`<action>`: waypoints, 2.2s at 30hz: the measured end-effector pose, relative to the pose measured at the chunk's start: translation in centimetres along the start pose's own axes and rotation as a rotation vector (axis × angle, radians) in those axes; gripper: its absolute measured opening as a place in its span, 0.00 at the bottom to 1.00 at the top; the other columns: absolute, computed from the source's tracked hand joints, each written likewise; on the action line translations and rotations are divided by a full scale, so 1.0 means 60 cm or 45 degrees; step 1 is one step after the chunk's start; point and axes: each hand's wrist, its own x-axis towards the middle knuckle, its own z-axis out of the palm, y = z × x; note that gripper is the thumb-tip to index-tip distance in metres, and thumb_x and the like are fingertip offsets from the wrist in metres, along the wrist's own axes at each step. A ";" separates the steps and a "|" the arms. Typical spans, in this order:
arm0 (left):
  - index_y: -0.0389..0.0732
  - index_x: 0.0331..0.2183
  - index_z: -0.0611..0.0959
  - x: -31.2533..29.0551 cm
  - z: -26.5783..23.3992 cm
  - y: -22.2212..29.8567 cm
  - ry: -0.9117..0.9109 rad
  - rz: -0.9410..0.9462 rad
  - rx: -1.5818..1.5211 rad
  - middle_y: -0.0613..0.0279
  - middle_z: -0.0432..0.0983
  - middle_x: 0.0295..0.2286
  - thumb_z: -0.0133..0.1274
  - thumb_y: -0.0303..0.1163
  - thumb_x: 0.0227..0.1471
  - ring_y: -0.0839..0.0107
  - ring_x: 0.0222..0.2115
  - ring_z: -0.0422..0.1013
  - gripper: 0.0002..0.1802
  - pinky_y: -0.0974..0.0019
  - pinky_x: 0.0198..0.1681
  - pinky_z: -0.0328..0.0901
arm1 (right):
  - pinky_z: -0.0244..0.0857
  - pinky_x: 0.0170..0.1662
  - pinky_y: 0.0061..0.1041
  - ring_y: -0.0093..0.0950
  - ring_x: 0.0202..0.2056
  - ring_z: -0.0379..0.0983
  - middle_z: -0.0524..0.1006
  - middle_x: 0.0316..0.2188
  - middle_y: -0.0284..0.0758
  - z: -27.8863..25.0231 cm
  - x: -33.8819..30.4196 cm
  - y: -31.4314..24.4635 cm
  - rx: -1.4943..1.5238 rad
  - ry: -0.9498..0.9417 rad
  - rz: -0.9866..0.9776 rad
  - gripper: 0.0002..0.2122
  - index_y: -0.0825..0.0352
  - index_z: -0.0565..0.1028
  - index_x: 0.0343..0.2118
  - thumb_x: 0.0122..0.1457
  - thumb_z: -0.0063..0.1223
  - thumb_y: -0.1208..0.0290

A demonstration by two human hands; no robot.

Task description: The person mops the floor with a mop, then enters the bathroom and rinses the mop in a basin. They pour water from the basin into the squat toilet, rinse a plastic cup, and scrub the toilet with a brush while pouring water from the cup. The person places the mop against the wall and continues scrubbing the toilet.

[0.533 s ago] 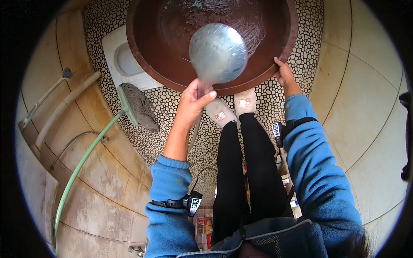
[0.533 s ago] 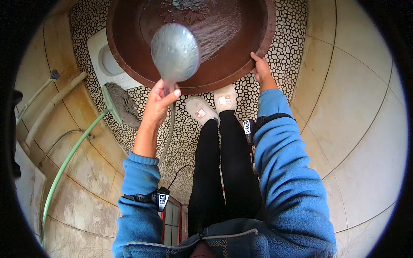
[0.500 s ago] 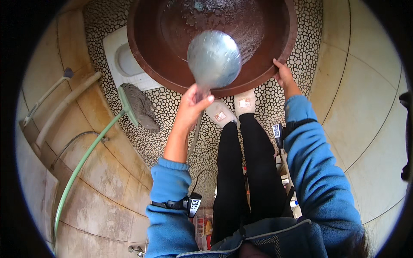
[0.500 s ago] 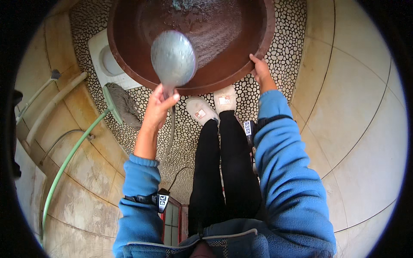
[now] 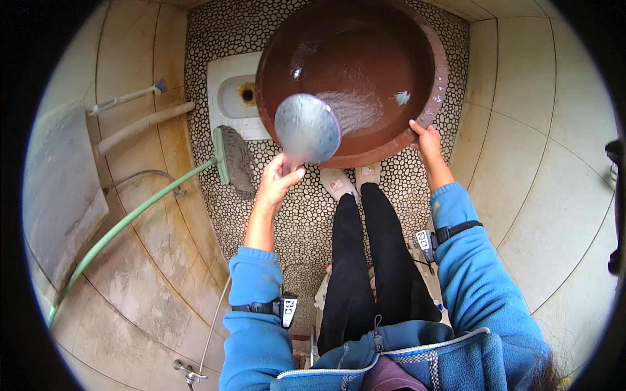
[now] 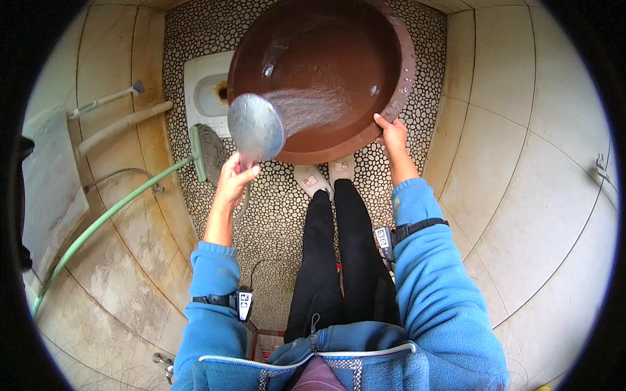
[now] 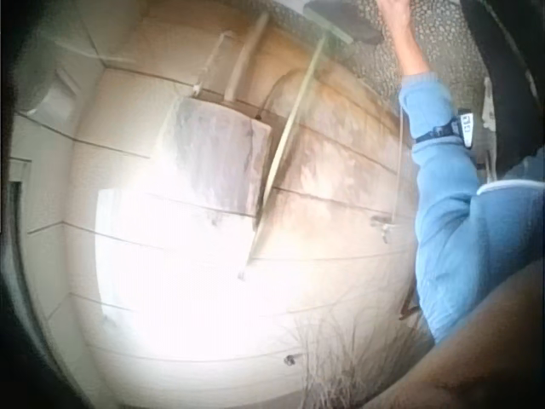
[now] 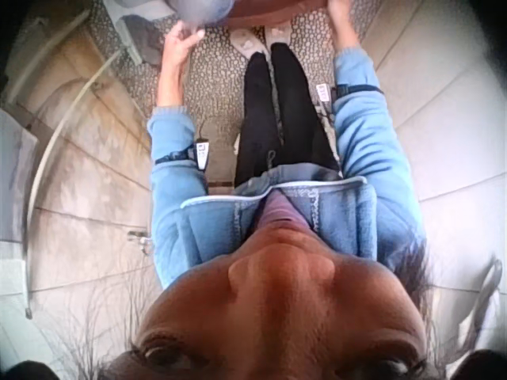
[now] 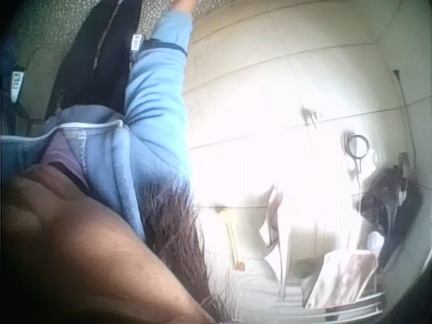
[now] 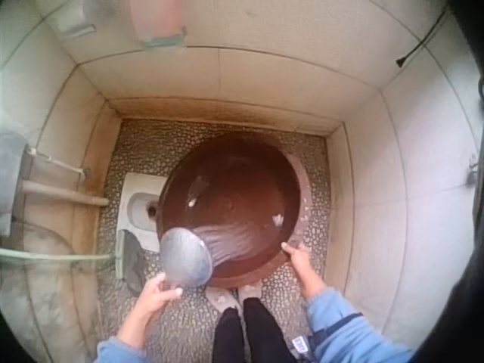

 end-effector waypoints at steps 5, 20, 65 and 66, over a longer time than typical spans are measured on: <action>0.39 0.32 0.72 0.023 0.038 0.045 0.009 0.342 -0.298 0.68 0.67 0.29 0.55 0.23 0.43 0.77 0.32 0.62 0.11 0.72 0.38 0.57 | 0.68 0.20 0.21 0.24 0.22 0.72 0.75 0.27 0.36 -0.038 -0.088 0.010 -0.119 0.060 -0.018 0.11 0.71 0.71 0.31 0.49 0.58 0.69; 0.42 0.33 0.72 -0.044 0.071 0.061 -0.280 -0.007 -0.278 0.70 0.66 0.26 0.56 0.28 0.44 0.78 0.28 0.63 0.11 0.75 0.36 0.57 | 0.66 0.16 0.17 0.21 0.16 0.70 0.74 0.21 0.34 -0.041 -0.239 -0.074 -0.321 -0.089 -0.129 0.09 0.70 0.71 0.28 0.51 0.55 0.69; 0.40 0.29 0.73 -0.199 -0.103 0.058 0.164 0.802 -0.909 0.67 0.68 0.28 0.52 0.21 0.45 0.73 0.31 0.64 0.06 0.70 0.39 0.58 | 0.62 0.42 0.40 0.47 0.37 0.70 0.74 0.31 0.49 0.402 -0.387 -0.209 -1.690 0.111 -1.243 0.16 0.70 0.73 0.30 0.47 0.47 0.59; 0.40 0.30 0.74 -0.197 -0.103 0.060 0.069 0.742 -0.887 0.67 0.68 0.27 0.53 0.22 0.45 0.73 0.30 0.65 0.07 0.71 0.38 0.59 | 0.62 0.42 0.40 0.47 0.37 0.70 0.74 0.30 0.50 0.396 -0.383 -0.210 -1.699 0.132 -1.261 0.16 0.70 0.73 0.29 0.47 0.47 0.59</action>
